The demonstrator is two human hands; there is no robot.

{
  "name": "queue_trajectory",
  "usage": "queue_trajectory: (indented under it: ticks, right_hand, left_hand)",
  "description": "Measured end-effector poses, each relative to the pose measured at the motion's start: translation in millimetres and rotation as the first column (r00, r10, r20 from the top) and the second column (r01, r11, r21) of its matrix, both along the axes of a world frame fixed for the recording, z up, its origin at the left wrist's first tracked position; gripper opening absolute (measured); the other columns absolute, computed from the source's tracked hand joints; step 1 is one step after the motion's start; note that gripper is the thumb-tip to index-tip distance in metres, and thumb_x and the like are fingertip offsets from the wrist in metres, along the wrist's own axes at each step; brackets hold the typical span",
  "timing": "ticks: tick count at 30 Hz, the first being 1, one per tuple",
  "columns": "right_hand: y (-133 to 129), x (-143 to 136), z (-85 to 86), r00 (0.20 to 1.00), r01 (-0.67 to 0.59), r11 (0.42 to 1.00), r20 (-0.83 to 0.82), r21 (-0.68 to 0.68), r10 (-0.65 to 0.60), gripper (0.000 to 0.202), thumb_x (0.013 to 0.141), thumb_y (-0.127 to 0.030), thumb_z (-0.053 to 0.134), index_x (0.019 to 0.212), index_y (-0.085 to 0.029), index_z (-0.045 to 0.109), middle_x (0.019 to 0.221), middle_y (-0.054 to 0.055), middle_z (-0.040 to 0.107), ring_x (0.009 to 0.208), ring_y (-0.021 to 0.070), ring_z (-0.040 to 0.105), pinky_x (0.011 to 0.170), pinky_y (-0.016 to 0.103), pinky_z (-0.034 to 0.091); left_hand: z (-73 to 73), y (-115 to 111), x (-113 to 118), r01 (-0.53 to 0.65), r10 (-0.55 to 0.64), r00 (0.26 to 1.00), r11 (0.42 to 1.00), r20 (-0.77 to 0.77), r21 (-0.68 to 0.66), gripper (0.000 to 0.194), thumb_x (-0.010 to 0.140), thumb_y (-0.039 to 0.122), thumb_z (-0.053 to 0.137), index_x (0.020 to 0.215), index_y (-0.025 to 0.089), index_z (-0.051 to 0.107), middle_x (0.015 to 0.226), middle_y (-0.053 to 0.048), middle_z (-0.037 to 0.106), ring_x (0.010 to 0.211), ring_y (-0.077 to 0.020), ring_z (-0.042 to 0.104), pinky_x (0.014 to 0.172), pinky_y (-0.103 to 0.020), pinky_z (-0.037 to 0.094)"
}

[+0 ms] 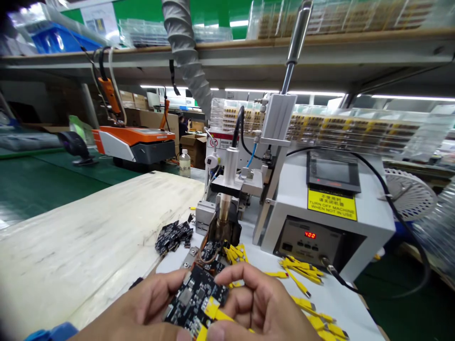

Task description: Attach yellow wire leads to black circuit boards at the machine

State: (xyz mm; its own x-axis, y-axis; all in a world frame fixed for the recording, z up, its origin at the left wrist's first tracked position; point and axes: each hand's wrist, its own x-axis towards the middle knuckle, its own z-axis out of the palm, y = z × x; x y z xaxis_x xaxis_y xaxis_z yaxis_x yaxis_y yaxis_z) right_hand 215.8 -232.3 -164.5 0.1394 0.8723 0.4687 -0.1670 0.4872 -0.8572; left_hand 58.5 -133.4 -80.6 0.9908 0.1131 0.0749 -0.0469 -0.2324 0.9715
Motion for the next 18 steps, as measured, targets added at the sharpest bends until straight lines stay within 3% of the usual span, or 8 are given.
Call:
queue_trajectory:
  ticks: [7, 14, 18]
  right_hand:
    - [3.5, -0.4, 1.2, 0.998, -0.019, 0.999, -0.056, -0.036, 0.017, 0.067, 0.061, -0.047, 0.089, 0.105, -0.016, 0.048, 0.067, -0.004, 0.054, 0.055, 0.0035, 0.044, 0.053, 0.016, 0.031]
    - [5.3, 1.9, -1.1, 1.000, 0.030, 0.999, -0.006, -0.039, -0.030, 0.068, 0.062, -0.050, 0.087, 0.107, -0.017, 0.048, 0.073, -0.002, 0.057, 0.060, 0.0062, 0.047, 0.056, 0.018, 0.034]
    - [2.5, 1.9, 1.8, 0.998, 0.037, 0.999, 0.043, -0.014, -0.036, 0.067, 0.062, -0.048, 0.087, 0.108, -0.017, 0.049, 0.071, -0.003, 0.055, 0.060, 0.0060, 0.047, 0.056, 0.017, 0.033]
  left_hand:
    - [1.5, 2.2, -0.4, -0.045, 0.043, 0.994, 0.999, -0.104, -0.014, 0.048, 0.070, 0.033, 0.084, 0.108, 0.010, 0.065, 0.086, -0.006, 0.067, 0.077, -0.0134, 0.061, 0.069, -0.019, 0.044]
    - [-1.0, 5.3, 0.2, -0.005, 0.006, 1.000, 1.000, -0.029, 0.030, 0.052, 0.071, 0.035, 0.083, 0.113, 0.013, 0.062, 0.087, -0.006, 0.068, 0.087, -0.0193, 0.065, 0.081, -0.026, 0.048]
    - [-5.6, 7.8, 0.3, -0.037, 0.037, 0.999, 0.997, 0.002, 0.068, 0.053, 0.073, 0.038, 0.082, 0.115, 0.014, 0.061, 0.091, -0.007, 0.068, 0.095, -0.0214, 0.064, 0.089, -0.030, 0.047]
